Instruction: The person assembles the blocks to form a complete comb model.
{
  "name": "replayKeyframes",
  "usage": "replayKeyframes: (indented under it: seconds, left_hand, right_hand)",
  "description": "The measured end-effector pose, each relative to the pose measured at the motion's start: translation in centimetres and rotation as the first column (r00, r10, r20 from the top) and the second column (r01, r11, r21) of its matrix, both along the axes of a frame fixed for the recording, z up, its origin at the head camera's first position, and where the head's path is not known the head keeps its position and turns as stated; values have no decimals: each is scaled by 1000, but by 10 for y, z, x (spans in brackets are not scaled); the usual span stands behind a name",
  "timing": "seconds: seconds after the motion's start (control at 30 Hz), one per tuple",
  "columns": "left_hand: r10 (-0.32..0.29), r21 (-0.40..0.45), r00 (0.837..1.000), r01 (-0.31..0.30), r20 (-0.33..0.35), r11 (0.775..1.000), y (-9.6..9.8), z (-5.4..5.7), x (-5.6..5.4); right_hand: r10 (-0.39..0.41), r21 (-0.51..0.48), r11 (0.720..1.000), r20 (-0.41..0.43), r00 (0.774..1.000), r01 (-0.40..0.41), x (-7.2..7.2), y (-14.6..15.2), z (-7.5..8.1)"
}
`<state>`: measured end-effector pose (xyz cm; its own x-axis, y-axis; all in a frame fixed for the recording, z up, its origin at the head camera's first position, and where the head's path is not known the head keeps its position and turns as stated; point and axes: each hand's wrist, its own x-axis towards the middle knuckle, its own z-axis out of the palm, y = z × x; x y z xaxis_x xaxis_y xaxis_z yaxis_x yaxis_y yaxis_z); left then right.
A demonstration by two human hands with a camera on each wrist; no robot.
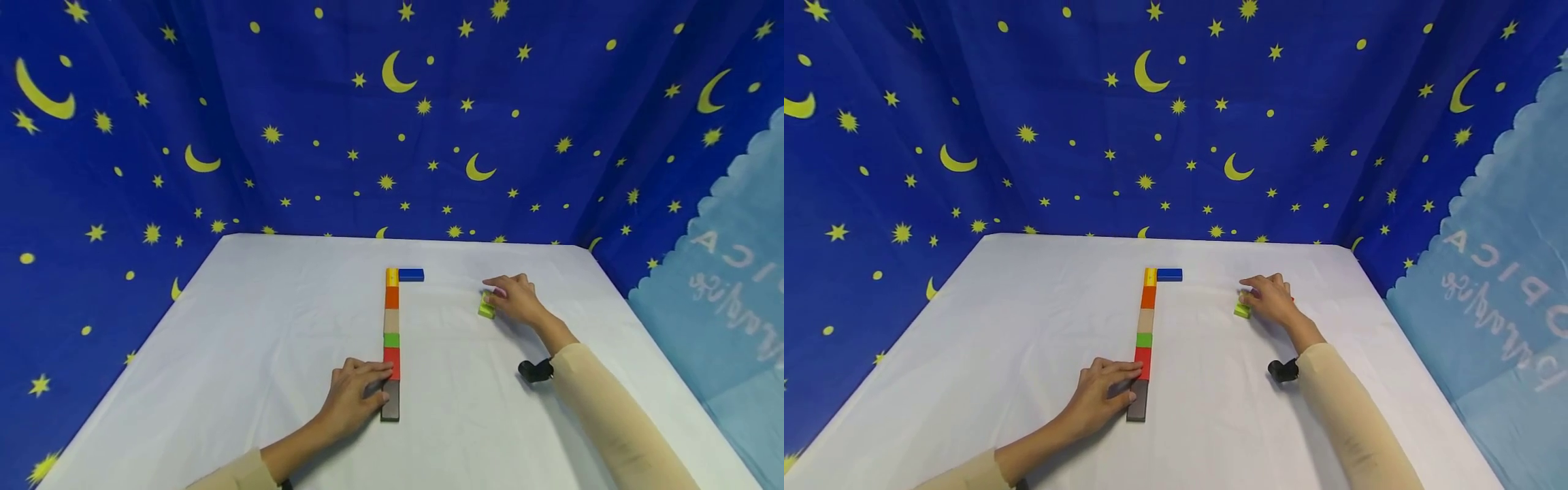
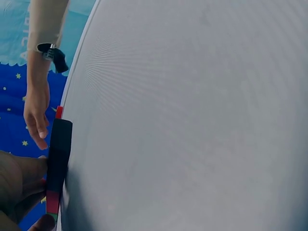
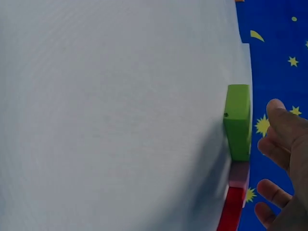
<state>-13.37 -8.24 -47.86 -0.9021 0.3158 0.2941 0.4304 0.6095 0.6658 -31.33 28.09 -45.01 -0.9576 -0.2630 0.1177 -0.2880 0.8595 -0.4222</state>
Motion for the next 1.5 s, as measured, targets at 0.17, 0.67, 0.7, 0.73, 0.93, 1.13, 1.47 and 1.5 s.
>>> replayKeyframes:
  seconds: [0.17, 0.67, 0.7, 0.73, 0.93, 1.13, 1.47, 1.5]
  left_hand:
    - [-4, -5, 1000, 4, -13, 1000, 1, -3, 1]
    - [-5, -14, 1000, 5, -6, 1000, 0, -1, 0]
    - [-5, -13, 1000, 5, -6, 1000, 0, -1, 0]
    - [-5, -11, 1000, 5, -6, 1000, 0, -1, 0]
    - [1, 1, 1000, -1, 9, 1000, 0, -2, 0]
    - [0, 9, 1000, 0, 15, 1000, -1, -1, 0]
    - [-2, 8, 1000, 2, -4, 1000, -1, -2, 1]
    - [-2, 7, 1000, 2, -10, 1000, -1, -2, 1]
  right_hand:
    - [28, -18, 999, 9, 1000, -28, 1, -1, -6]
    - [56, 94, 994, -63, 996, -50, 32, 8, -11]
    - [57, 97, 994, -67, 996, -50, 37, 9, -11]
    - [56, 96, 994, -69, 996, -49, 42, 11, -11]
    - [32, 81, 996, -78, 996, -26, 65, 21, -13]
    - [13, 63, 998, -78, 997, -8, 77, 28, -21]
    - [-42, 14, 999, -44, 998, 42, 83, 30, -27]
    - [-41, 8, 999, -47, 998, 41, 84, 30, -27]
